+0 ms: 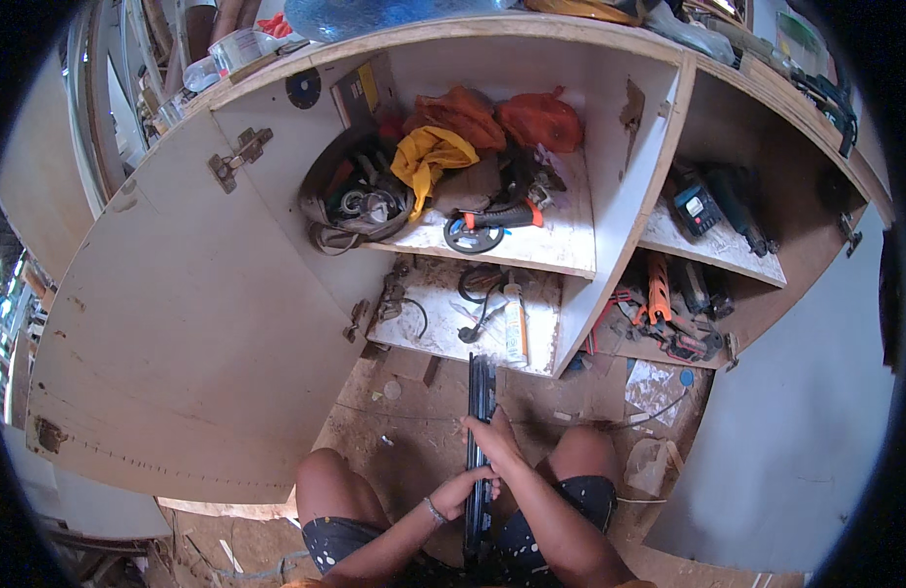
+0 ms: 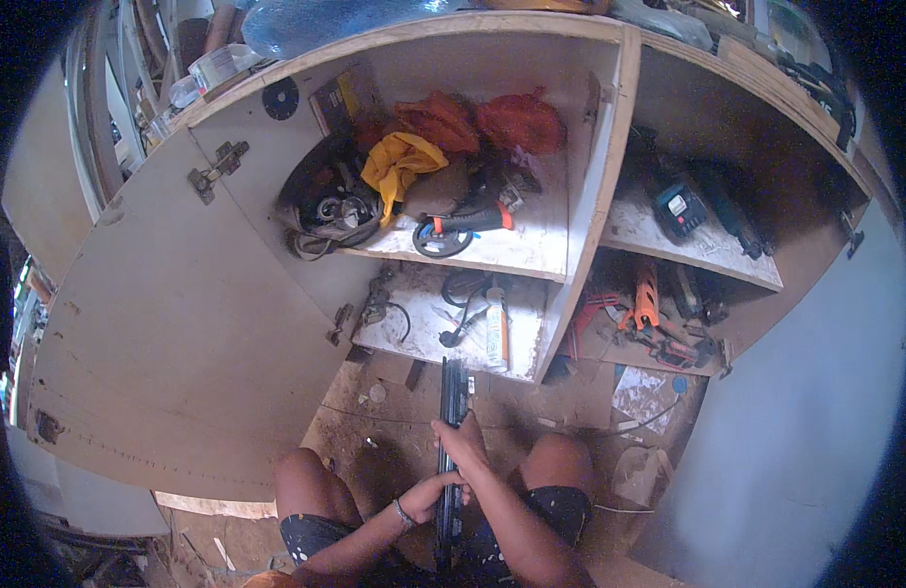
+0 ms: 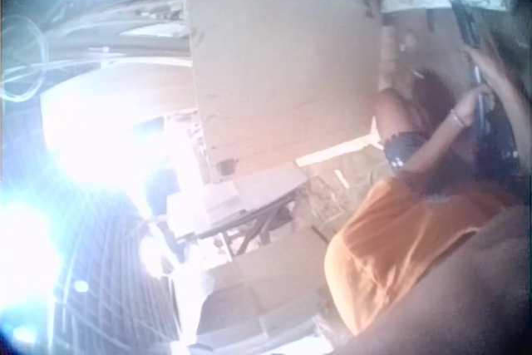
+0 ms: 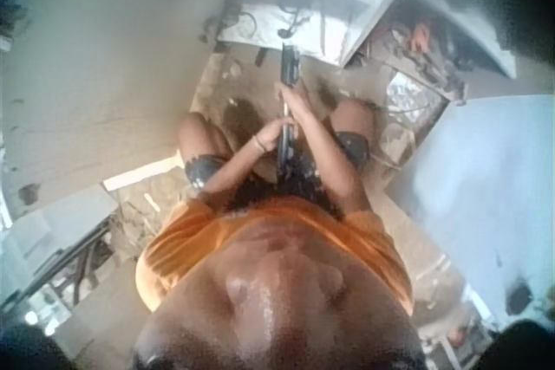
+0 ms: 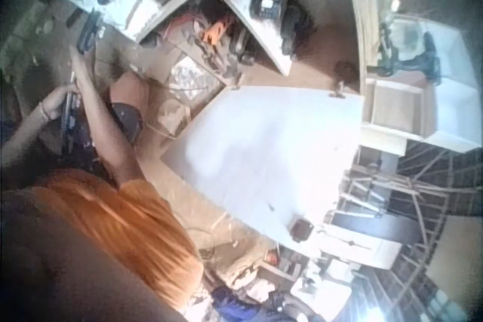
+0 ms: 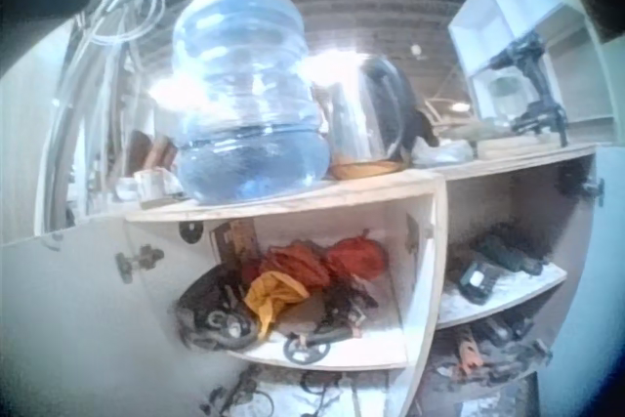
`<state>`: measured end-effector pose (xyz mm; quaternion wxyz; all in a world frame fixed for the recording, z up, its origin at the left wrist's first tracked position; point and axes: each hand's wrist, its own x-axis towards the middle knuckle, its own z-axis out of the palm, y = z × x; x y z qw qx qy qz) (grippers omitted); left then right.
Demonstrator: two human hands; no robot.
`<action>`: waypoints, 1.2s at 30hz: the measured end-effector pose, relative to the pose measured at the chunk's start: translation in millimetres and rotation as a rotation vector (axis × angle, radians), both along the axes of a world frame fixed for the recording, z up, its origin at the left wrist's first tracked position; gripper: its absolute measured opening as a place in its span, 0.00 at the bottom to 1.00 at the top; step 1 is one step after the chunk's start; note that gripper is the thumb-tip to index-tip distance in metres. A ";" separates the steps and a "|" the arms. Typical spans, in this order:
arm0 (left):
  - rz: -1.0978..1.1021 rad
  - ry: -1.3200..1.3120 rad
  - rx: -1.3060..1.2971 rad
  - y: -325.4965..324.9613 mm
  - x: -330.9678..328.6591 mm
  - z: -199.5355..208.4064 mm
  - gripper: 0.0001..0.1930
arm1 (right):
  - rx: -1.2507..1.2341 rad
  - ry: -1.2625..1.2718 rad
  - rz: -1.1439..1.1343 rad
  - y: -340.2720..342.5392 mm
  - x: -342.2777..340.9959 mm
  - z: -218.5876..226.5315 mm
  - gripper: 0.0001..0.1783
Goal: The person retrieves metal drawer slides from a cabinet, positions one on the side of a wooden drawer box, and attaches it using a power drill.
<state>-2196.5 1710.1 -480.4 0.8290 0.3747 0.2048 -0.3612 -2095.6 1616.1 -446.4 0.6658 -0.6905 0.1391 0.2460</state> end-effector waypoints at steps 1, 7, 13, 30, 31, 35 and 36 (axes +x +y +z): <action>0.004 0.002 -0.001 -2.6 -2.2 -1.3 0.10 | 0.022 -0.004 -0.006 -0.3 -1.0 -4.3 0.10; -0.002 -0.030 0.047 -3.6 -3.3 -3.9 0.11 | 0.098 -0.030 -0.006 1.5 -1.3 -17.0 0.07; 0.021 -0.055 0.057 -1.8 -4.3 -2.7 0.12 | 0.090 -0.046 0.039 5.1 0.7 -16.0 0.07; 0.107 -0.165 0.410 -15.2 3.6 18.8 0.13 | 0.085 -0.051 0.094 -5.9 1.1 7.1 0.17; 0.114 -0.181 0.482 -14.4 5.5 27.0 0.13 | 0.094 -0.066 0.118 -6.9 -0.2 10.4 0.18; 0.221 -0.390 0.617 -8.9 7.1 27.2 0.23 | 0.146 -0.180 0.320 -11.2 -5.2 15.7 0.26; 0.193 -0.502 0.775 -3.1 6.3 27.2 0.22 | 0.170 -0.255 0.382 -10.3 -4.1 24.8 0.26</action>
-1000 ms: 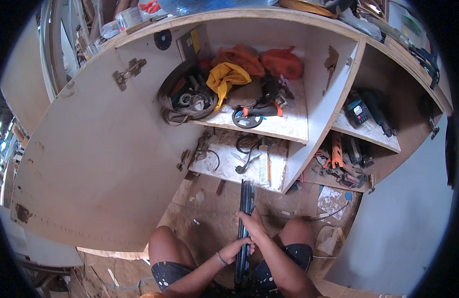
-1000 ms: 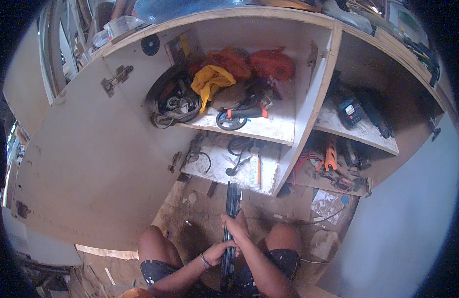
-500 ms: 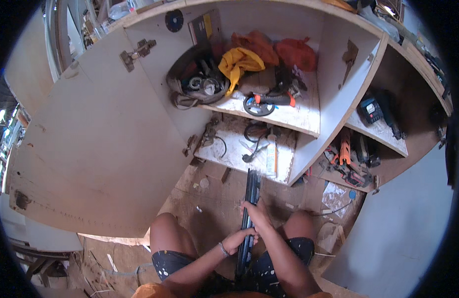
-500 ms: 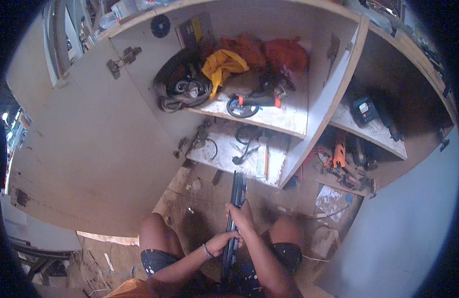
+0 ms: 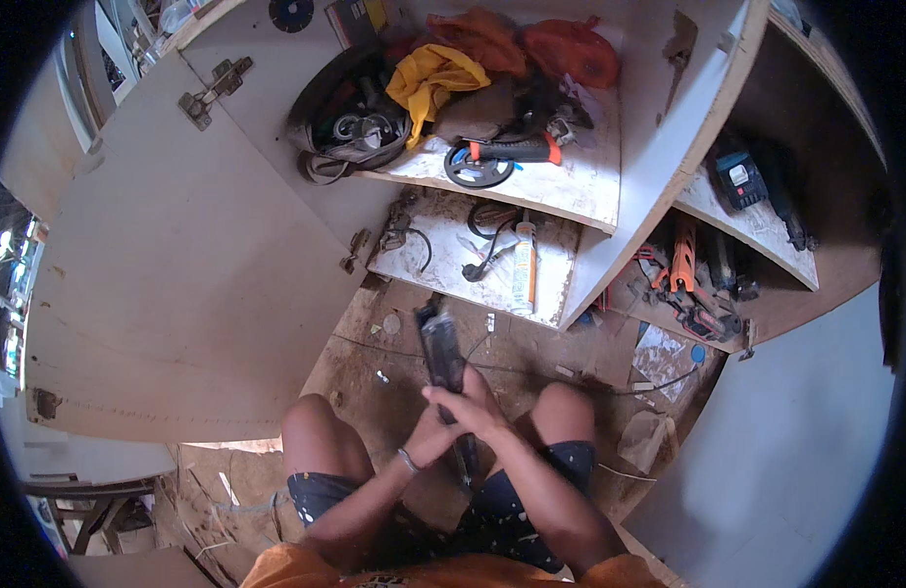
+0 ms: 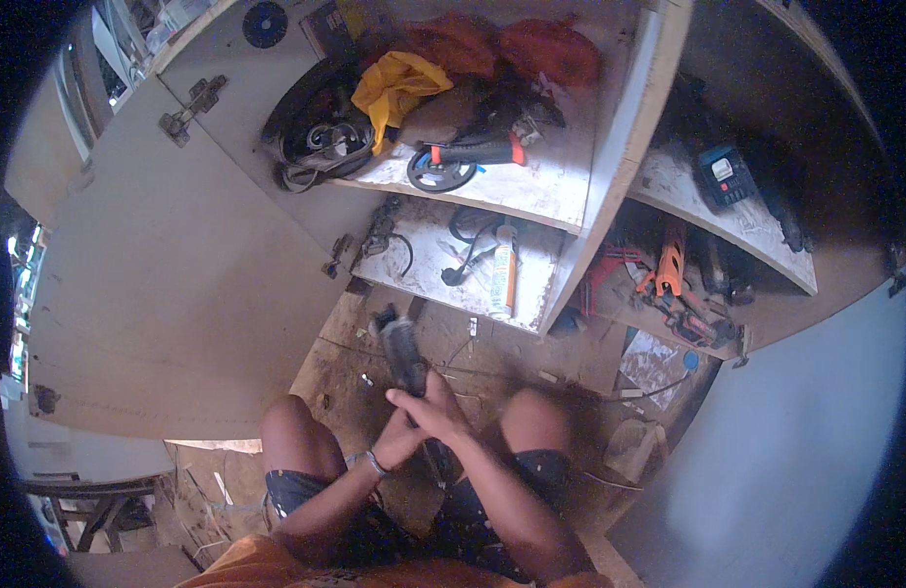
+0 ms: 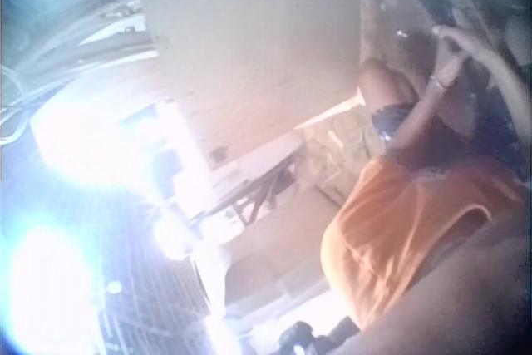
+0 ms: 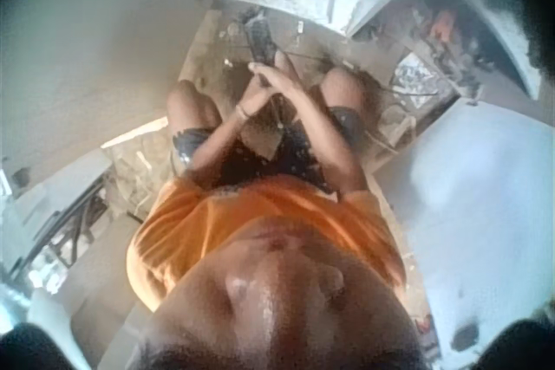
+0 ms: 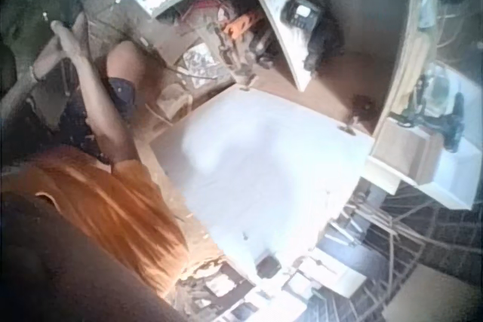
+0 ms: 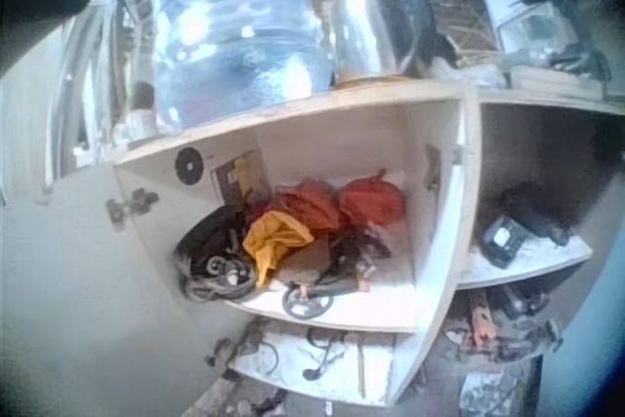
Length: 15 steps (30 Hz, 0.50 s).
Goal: The person retrieves metal drawer slides from a cabinet, positions one on the side of a wooden drawer box, and attaches it using a power drill.
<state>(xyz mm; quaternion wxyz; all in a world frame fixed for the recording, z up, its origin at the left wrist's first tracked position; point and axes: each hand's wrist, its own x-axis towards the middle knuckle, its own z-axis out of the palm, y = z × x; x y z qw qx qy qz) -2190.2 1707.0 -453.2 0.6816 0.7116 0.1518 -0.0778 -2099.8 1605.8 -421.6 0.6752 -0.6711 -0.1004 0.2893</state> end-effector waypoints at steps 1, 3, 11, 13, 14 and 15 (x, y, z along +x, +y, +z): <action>-0.088 -0.018 0.028 7.1 5.0 12.8 0.21 | 0.031 -0.077 0.057 -0.3 1.5 12.1 0.27; -0.219 -0.039 0.125 20.6 19.2 33.3 0.19 | 0.069 -0.222 0.095 -0.8 1.6 20.2 0.27; -0.240 -0.154 0.383 31.5 32.7 139.5 0.19 | 0.173 -0.373 0.247 -0.5 22.2 102.8 0.28; -0.190 -0.093 0.260 32.4 34.2 175.2 0.23 | 0.147 -0.449 0.337 1.0 45.6 143.1 0.25; -0.163 -0.029 0.227 32.3 35.8 190.3 0.21 | 0.143 -0.494 0.390 3.9 57.1 155.0 0.26; -0.138 0.034 0.193 32.8 37.5 203.9 0.19 | 0.139 -0.540 0.443 8.4 68.1 165.1 0.27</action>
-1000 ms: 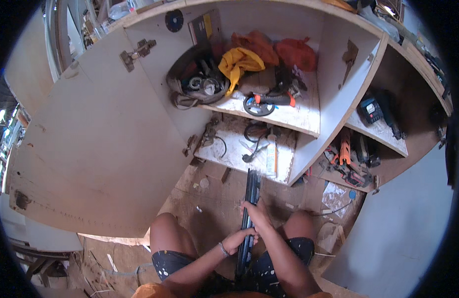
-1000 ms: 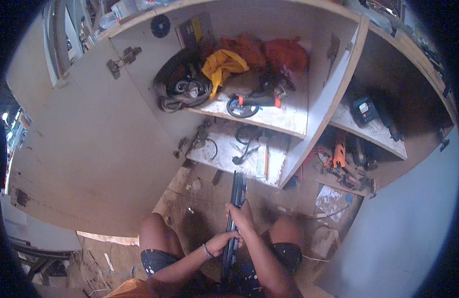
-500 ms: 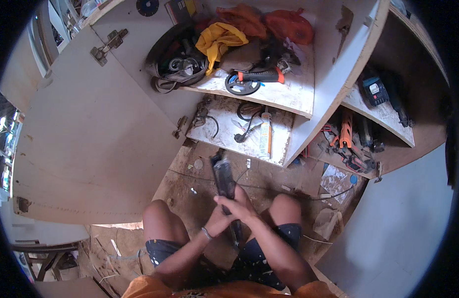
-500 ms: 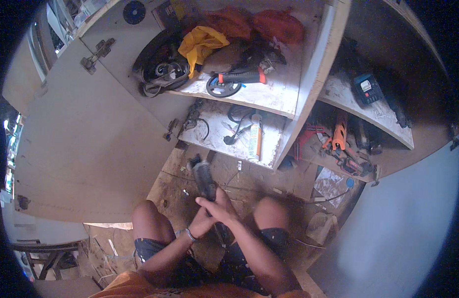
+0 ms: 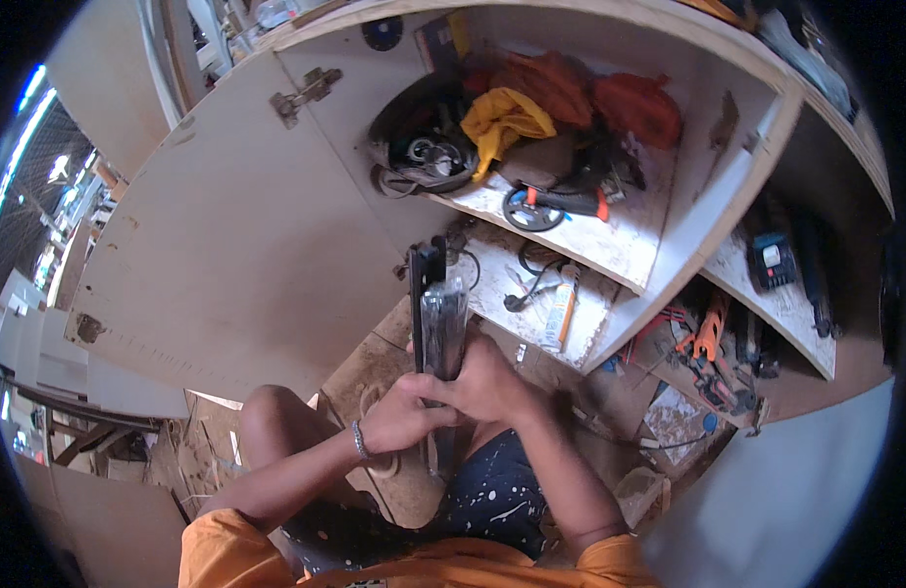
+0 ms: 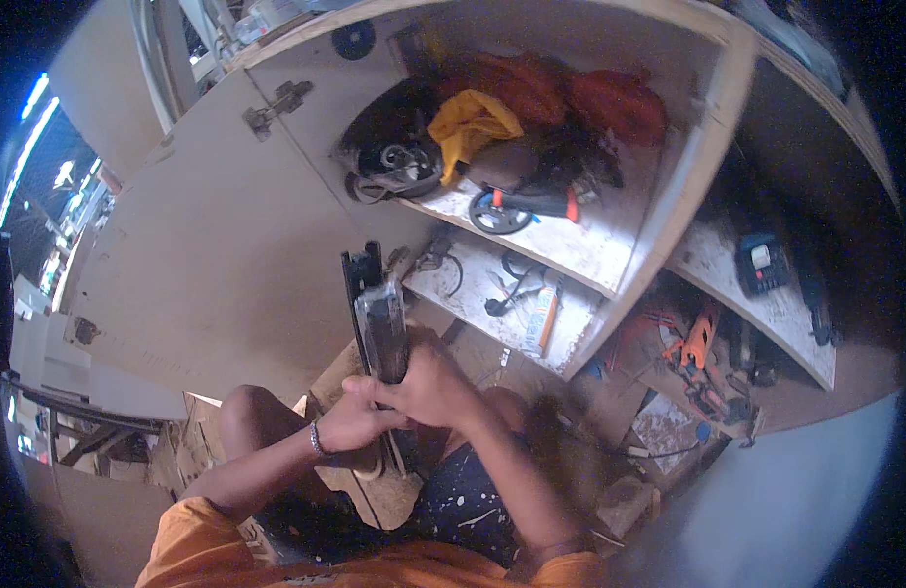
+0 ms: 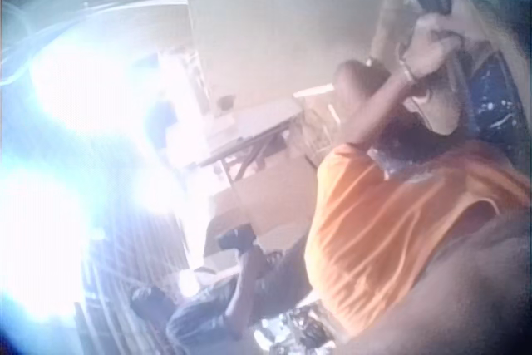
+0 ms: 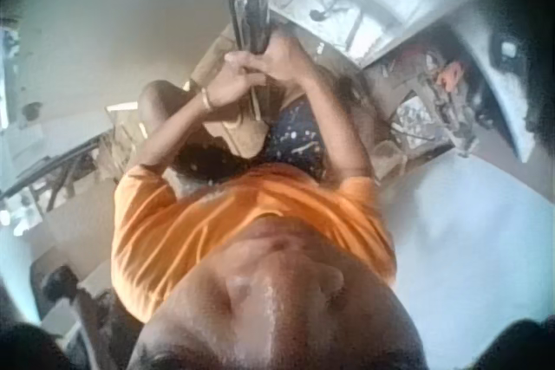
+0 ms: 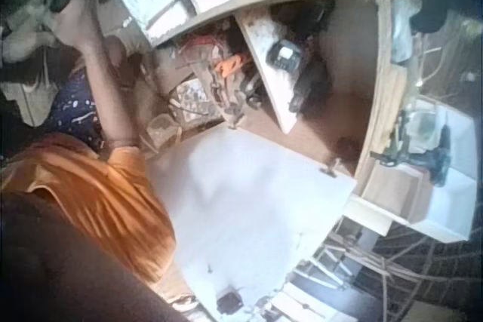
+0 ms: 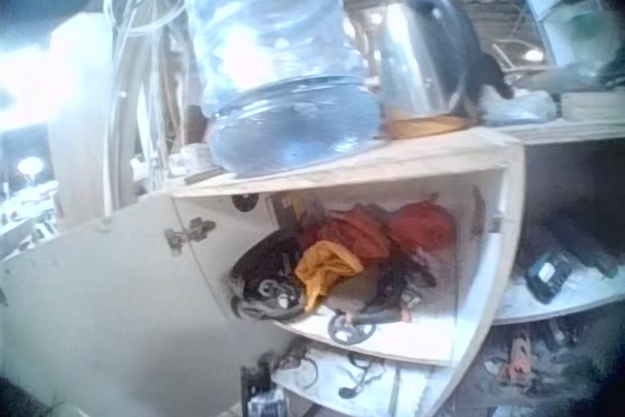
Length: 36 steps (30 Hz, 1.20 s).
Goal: The person retrieves metal drawer slides from a cabinet, positions one on the side of a wooden drawer box, and attaches it using a power drill.
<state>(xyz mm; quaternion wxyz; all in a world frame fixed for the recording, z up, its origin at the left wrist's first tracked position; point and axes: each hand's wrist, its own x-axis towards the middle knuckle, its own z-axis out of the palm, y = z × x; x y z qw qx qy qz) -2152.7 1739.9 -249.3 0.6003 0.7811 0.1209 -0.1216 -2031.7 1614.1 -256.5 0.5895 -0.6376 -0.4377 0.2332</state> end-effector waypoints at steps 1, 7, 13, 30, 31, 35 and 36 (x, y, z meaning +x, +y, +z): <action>0.037 0.064 -0.033 2.3 0.2 8.1 0.17 | -0.009 -0.048 0.053 4.9 10.1 10.1 0.29; 0.307 -0.166 -0.340 25.7 4.2 -8.2 0.10 | 0.291 -0.082 -0.282 71.2 105.5 53.3 0.22; 0.403 -0.141 -0.409 34.5 14.4 -3.6 0.10 | -0.242 -0.956 -0.751 145.9 279.0 87.1 0.17; 0.656 -0.098 -0.399 46.9 41.5 -14.9 0.10 | -0.692 -0.977 -1.152 70.3 408.3 35.2 0.31; 0.632 -0.093 -0.416 43.5 42.1 -14.2 0.10 | -0.589 -1.059 -1.276 54.3 420.5 21.4 0.30; 0.699 -0.098 -0.393 44.8 30.1 1.0 0.10 | -0.703 -1.163 -1.367 42.5 371.5 80.3 0.23; 0.706 -0.089 -0.391 45.4 30.0 6.9 0.11 | -0.686 -1.183 -1.404 27.2 371.5 79.8 0.21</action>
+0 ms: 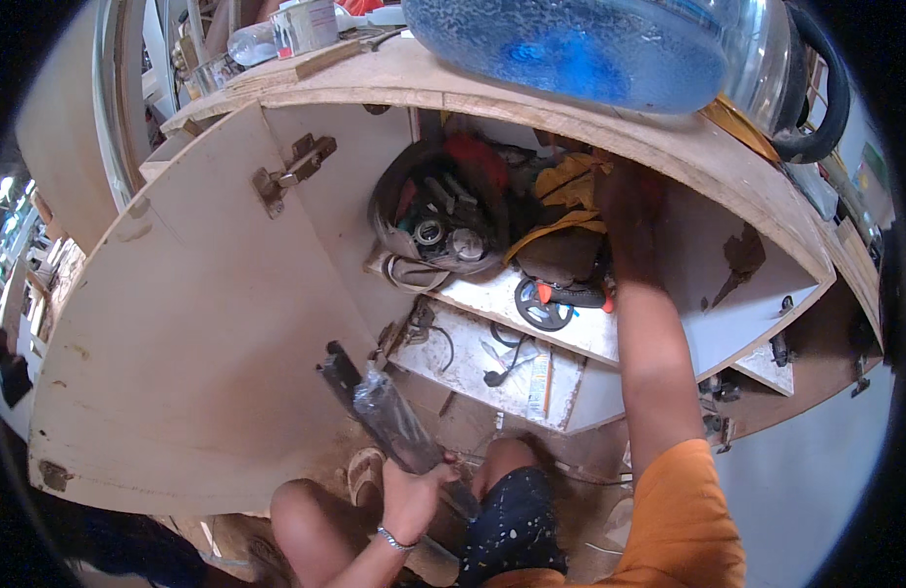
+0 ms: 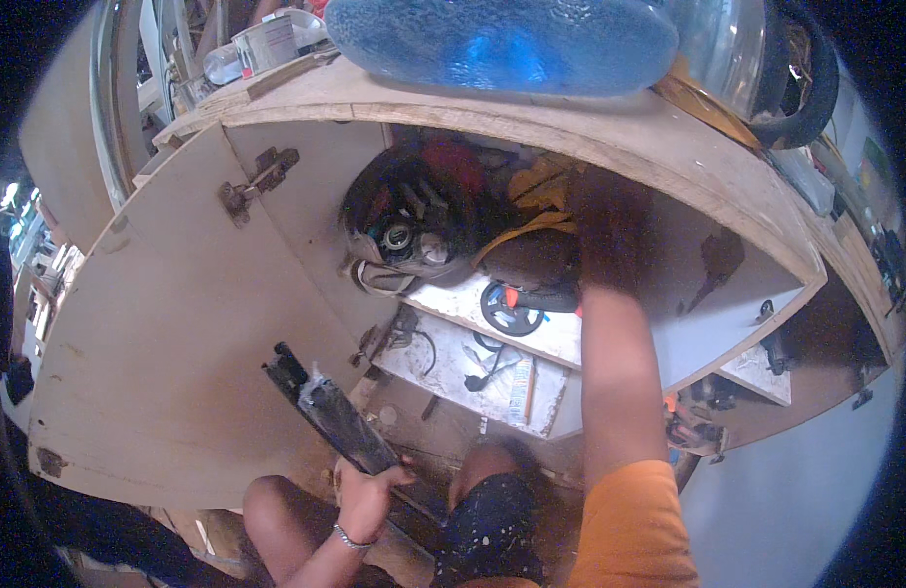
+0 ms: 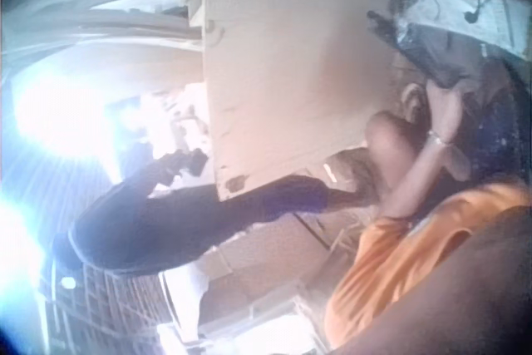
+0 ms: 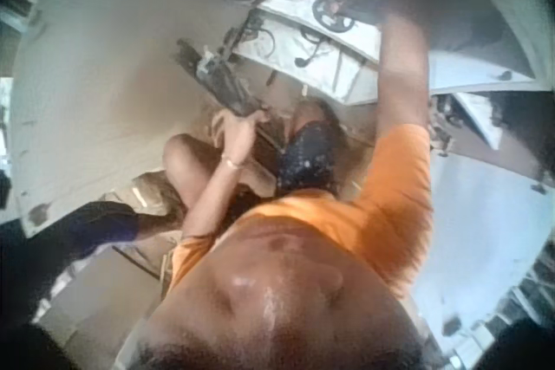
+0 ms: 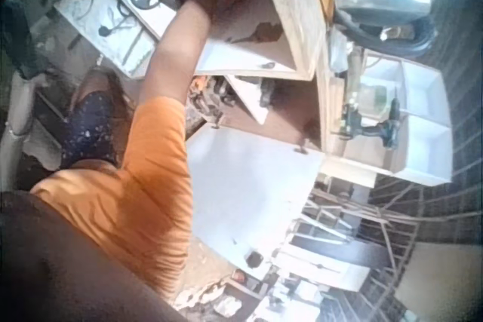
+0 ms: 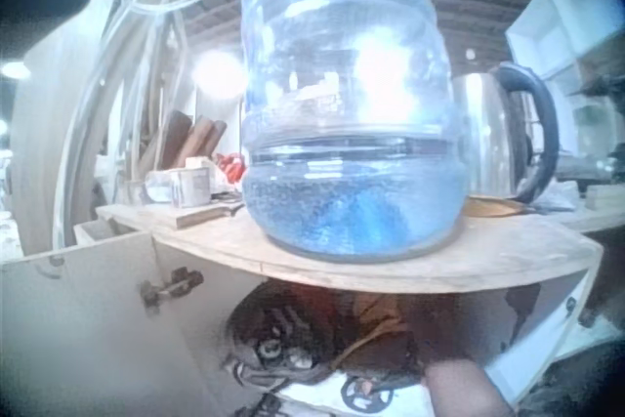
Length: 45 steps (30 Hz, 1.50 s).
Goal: The person retrieves metal drawer slides from a cabinet, positions one on the side of a wooden drawer box, and attaches it using a power drill.
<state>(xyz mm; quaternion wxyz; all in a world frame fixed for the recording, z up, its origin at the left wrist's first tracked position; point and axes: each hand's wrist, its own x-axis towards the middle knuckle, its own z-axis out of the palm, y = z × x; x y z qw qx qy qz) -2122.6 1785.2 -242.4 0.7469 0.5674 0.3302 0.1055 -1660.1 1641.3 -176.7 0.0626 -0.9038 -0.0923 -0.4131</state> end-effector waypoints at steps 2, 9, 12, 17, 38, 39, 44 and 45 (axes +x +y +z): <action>-0.025 -0.005 -0.051 1.8 2.2 -1.1 0.11 | 0.008 -0.122 -0.035 -28.5 7.8 -2.5 0.20; 0.045 0.018 -0.043 6.8 -2.6 -12.8 0.12 | 0.574 -0.088 0.308 -21.6 3.0 -23.9 0.24; 0.003 -0.005 -0.011 8.2 0.3 -12.7 0.14 | 0.406 -0.223 0.318 -55.4 16.2 -27.7 0.26; 0.046 0.035 -0.001 16.9 -6.9 -8.2 0.13 | 0.203 -0.104 0.414 -48.8 -20.0 -24.5 0.28; -0.010 -0.008 0.003 7.0 -1.5 -14.9 0.10 | -0.429 0.180 0.827 216.4 -183.6 -26.4 0.17; 0.001 -0.007 0.003 7.2 -1.0 -13.6 0.10 | -0.415 0.099 0.755 225.7 -174.0 -36.0 0.16; 0.003 0.002 0.023 7.6 -4.3 -9.7 0.11 | -0.254 0.485 0.423 222.3 -130.2 -30.5 0.17; -0.014 0.003 0.022 7.2 -4.4 -11.2 0.11 | -0.054 0.734 0.400 205.3 -123.3 -14.7 0.18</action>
